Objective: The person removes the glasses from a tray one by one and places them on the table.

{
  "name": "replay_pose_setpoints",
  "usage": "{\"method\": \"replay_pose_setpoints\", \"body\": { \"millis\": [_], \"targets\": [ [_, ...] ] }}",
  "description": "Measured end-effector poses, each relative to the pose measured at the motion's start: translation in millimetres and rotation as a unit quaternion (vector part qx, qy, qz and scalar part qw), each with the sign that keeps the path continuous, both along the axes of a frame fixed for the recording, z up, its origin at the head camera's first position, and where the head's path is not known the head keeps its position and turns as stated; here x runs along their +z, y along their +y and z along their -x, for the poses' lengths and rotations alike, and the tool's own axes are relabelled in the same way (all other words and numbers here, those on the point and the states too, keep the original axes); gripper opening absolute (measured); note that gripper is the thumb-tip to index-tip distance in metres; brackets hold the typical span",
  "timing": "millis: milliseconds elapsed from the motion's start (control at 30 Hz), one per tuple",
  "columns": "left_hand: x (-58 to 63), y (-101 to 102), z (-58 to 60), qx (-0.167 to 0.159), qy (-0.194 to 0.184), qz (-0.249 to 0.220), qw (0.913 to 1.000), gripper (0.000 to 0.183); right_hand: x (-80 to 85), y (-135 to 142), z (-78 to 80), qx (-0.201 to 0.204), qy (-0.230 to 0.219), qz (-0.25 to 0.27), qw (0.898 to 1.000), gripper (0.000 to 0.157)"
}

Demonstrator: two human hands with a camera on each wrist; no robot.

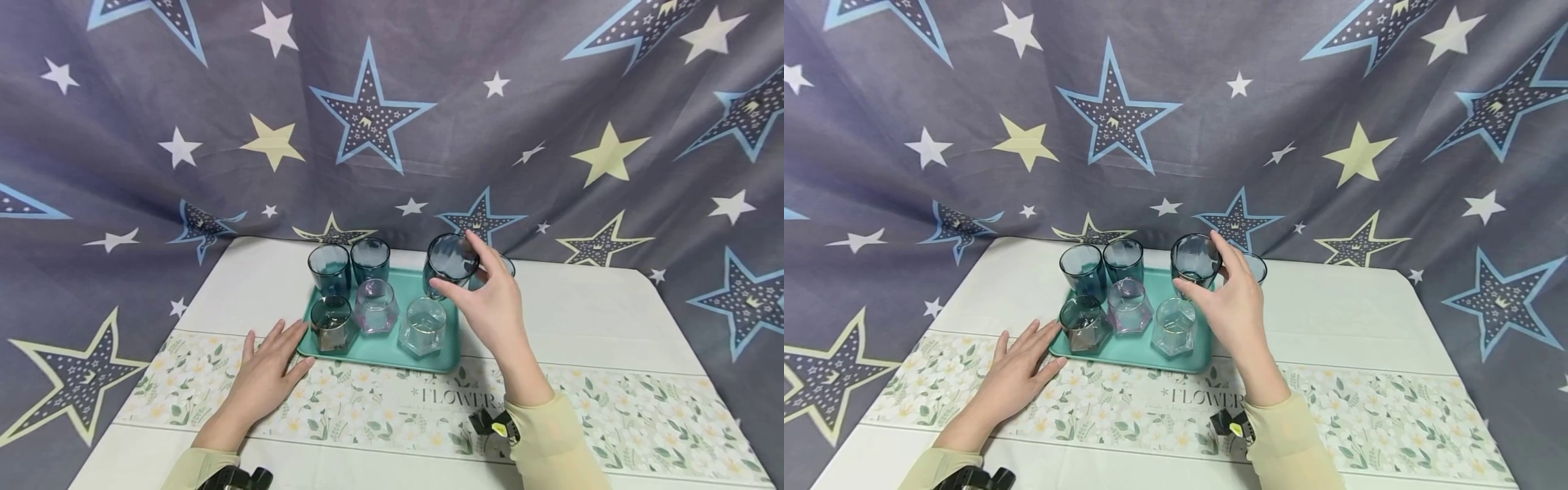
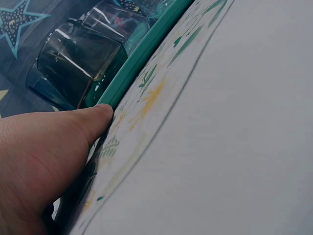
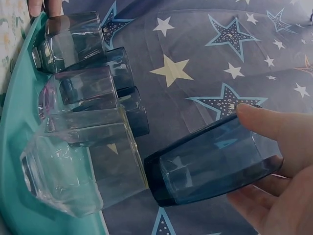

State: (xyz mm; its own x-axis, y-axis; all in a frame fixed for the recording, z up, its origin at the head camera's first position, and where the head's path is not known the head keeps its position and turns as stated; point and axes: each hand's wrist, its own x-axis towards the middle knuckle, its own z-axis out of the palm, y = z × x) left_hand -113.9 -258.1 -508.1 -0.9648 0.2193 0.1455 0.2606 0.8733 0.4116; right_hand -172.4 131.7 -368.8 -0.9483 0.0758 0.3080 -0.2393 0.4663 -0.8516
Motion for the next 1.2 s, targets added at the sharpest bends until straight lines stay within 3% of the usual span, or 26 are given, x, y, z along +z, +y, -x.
{"method": "replay_pose_setpoints", "body": {
  "millis": [433,800,1200],
  "targets": [
    [0.8,1,0.3,0.000,-0.004,0.002,1.0000,0.071,-1.5,-1,-1.7,0.006,0.001,0.009,1.000,0.096],
    [0.2,0,-0.5,0.001,-0.006,-0.001,1.0000,0.071,1.8,9,-3.8,-0.008,0.036,0.005,0.999,0.094],
    [3.1,-1,-0.2,-0.001,-0.005,0.001,1.0000,0.070,20.0,36,-15.9,-0.015,0.043,-0.005,0.999,0.091]
  ]
}}
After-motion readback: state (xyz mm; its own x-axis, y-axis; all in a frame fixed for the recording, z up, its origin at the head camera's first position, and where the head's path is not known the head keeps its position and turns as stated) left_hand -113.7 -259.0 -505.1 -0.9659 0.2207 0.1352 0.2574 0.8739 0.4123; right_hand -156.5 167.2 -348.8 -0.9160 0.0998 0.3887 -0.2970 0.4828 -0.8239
